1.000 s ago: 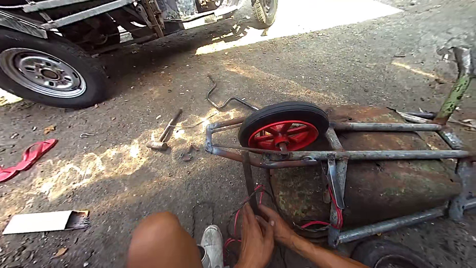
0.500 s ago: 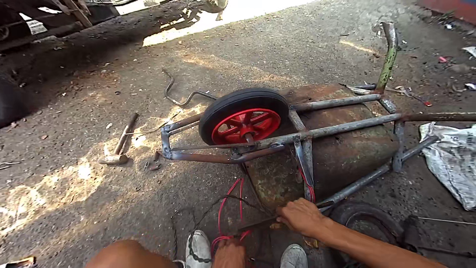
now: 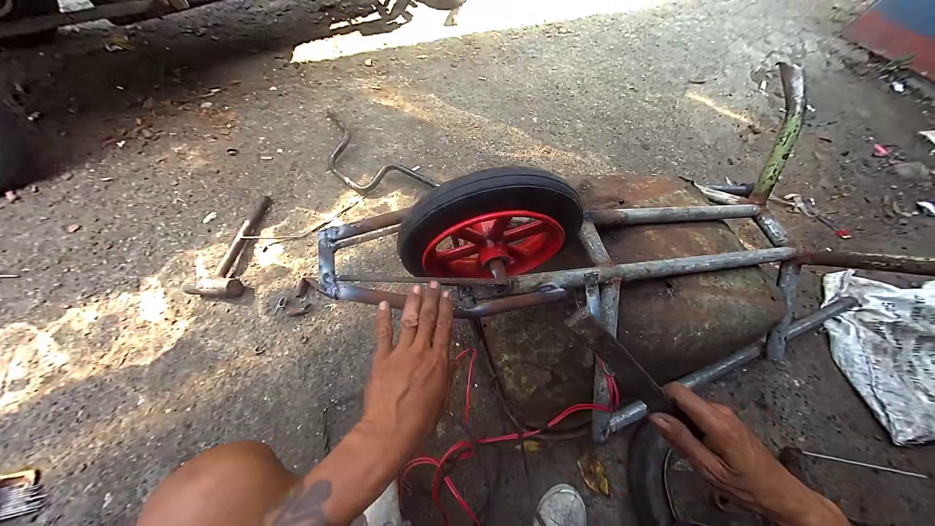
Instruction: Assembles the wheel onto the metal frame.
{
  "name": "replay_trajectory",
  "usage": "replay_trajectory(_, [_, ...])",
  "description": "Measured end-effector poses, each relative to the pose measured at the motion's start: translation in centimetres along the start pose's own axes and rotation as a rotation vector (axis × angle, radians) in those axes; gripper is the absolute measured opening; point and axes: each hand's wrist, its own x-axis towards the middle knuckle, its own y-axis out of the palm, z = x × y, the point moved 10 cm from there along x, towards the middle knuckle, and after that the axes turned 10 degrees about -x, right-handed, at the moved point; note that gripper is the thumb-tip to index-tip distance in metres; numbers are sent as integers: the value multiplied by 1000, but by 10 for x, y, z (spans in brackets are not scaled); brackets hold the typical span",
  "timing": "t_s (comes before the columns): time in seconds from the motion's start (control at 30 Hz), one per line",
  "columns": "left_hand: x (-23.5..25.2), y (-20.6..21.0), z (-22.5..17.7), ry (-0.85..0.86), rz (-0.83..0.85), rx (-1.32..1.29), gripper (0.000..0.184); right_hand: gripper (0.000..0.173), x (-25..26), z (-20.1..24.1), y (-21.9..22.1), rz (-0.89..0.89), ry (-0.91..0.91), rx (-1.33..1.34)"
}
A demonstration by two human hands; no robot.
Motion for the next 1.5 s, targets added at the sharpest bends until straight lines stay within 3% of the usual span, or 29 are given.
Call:
replay_trajectory(0.1, [8,21,9,-12,-18,67,103,33,13,27,6,-201,-87,-44])
replay_trajectory(0.17, [15,28,16,-13,-44,81,93,25,21,39,17,-227,-192,-123])
replay_trajectory(0.27, [21,33,20,31,-142,159,58,37,38,36,38,-178,-224,-222])
replay_trajectory(0.3, [21,33,20,41,-166,181,55,43,44,32,44,-157,-205,-250])
replay_trajectory(0.4, [21,31,20,46,-205,208,58,64,60,24,49,-150,-186,-298])
replay_trajectory(0.6, [24,21,20,9,-226,185,54,66,89,40,25,-225,-514,-413])
replay_trajectory(0.77, [22,17,22,24,-298,190,49,66,114,35,6,-189,-614,-557])
replay_trajectory(0.83, [21,17,23,29,-307,204,47,67,127,26,2,-165,-594,-630])
replay_trajectory(0.93, [19,19,22,28,-310,211,48,66,147,2,-1,-81,-344,-729])
replay_trajectory(1.0, [21,19,23,19,-318,215,48,66,143,16,-8,-123,-331,-683])
replay_trajectory(1.13, [20,18,23,19,-325,195,47,66,116,62,-7,-189,-586,-528])
replay_trajectory(1.23, [21,17,23,23,-321,190,47,64,108,66,2,-176,-733,-528])
replay_trajectory(1.3, [20,18,24,22,-319,195,48,66,125,38,9,-120,-622,-634])
replay_trajectory(1.37, [18,18,23,19,-312,200,49,67,142,5,15,-21,-327,-705])
replay_trajectory(1.43, [21,18,23,6,-316,218,50,66,139,6,12,-20,-190,-681])
replay_trajectory(1.5, [19,20,23,-3,-304,216,50,64,122,25,10,-53,-188,-593])
